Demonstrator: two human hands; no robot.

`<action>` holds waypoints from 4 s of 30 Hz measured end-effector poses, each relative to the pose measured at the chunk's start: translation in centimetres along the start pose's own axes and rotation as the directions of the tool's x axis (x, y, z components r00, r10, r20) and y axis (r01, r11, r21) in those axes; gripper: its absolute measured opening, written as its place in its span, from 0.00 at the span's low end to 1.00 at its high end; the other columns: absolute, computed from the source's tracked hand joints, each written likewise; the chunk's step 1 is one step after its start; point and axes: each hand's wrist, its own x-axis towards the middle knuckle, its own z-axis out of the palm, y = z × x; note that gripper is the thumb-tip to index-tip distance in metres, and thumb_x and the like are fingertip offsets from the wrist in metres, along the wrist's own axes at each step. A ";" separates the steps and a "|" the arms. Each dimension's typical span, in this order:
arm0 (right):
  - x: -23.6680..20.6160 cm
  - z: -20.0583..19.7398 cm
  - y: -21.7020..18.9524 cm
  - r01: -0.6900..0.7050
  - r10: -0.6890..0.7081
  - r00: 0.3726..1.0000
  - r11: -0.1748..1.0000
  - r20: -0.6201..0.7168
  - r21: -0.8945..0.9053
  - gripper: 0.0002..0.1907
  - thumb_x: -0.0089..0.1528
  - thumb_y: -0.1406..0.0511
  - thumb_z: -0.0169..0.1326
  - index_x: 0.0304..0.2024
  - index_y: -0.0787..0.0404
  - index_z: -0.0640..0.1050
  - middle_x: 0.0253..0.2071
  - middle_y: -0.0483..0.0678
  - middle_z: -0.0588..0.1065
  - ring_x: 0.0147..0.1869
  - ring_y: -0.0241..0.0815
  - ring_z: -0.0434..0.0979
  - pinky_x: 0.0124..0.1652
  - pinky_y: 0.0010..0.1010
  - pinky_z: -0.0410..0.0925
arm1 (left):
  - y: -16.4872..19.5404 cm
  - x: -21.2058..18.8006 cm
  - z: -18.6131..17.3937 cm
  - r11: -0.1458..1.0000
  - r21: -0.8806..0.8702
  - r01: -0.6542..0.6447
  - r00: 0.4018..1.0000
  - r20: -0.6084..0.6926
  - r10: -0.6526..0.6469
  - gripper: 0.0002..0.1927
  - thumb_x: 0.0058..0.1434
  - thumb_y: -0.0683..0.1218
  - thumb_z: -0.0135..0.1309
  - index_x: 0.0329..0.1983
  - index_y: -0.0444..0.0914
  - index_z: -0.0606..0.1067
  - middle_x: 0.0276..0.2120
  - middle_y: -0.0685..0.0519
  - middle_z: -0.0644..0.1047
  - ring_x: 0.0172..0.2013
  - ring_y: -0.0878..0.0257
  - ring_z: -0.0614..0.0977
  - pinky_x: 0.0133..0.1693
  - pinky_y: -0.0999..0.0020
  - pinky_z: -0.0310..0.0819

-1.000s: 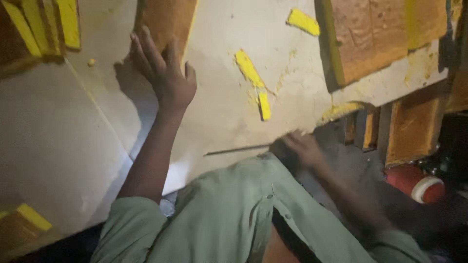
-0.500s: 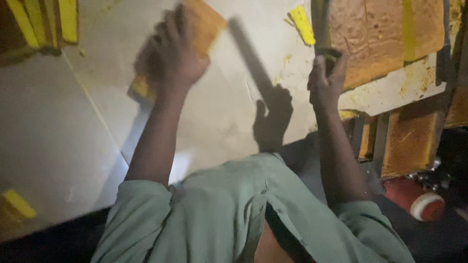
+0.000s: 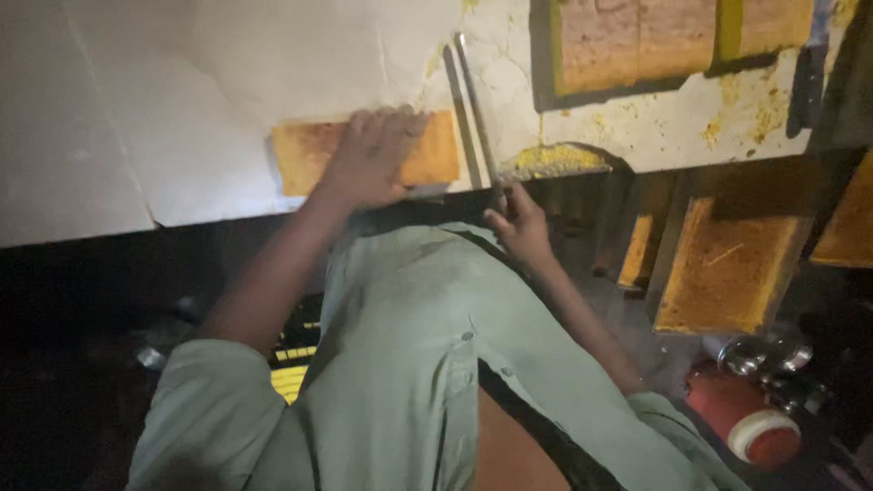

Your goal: The person places a yellow slab block on the tiled table and slices it into strips with a long knife, steadying the block with the free hand. They cut through several blocks one after another, moving finished strips aside and reaching for the next block.

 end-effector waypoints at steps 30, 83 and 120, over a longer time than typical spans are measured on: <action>-3.1 5.4 -7.3 0.130 -0.058 0.987 0.844 0.152 -0.520 0.36 0.58 0.73 0.49 0.68 0.75 0.55 0.35 0.69 0.75 0.39 0.73 0.76 0.38 0.57 0.69 | 3.3 2.2 3.3 0.948 0.183 0.262 0.936 -0.288 -0.203 0.33 0.65 0.56 0.53 0.68 0.34 0.68 0.51 0.45 0.72 0.51 0.48 0.72 0.64 0.31 0.51; -6.6 3.6 -18.8 -0.040 0.190 0.942 0.882 0.276 -0.470 0.50 0.50 0.64 0.68 0.64 0.69 0.52 0.41 0.72 0.75 0.49 0.74 0.76 0.43 0.55 0.71 | 0.9 0.0 4.1 0.941 0.153 0.301 0.927 -0.279 -0.251 0.37 0.65 0.55 0.49 0.73 0.32 0.62 0.62 0.36 0.67 0.67 0.34 0.62 0.62 0.17 0.39; -2.4 6.4 -21.8 0.006 0.101 0.973 0.885 0.206 -0.465 0.39 0.56 0.56 0.62 0.60 0.70 0.59 0.37 0.70 0.77 0.46 0.71 0.78 0.43 0.55 0.71 | -0.8 -1.5 4.4 0.931 0.179 0.318 0.913 -0.324 -0.250 0.36 0.67 0.55 0.48 0.75 0.33 0.60 0.65 0.37 0.66 0.71 0.38 0.59 0.66 0.19 0.38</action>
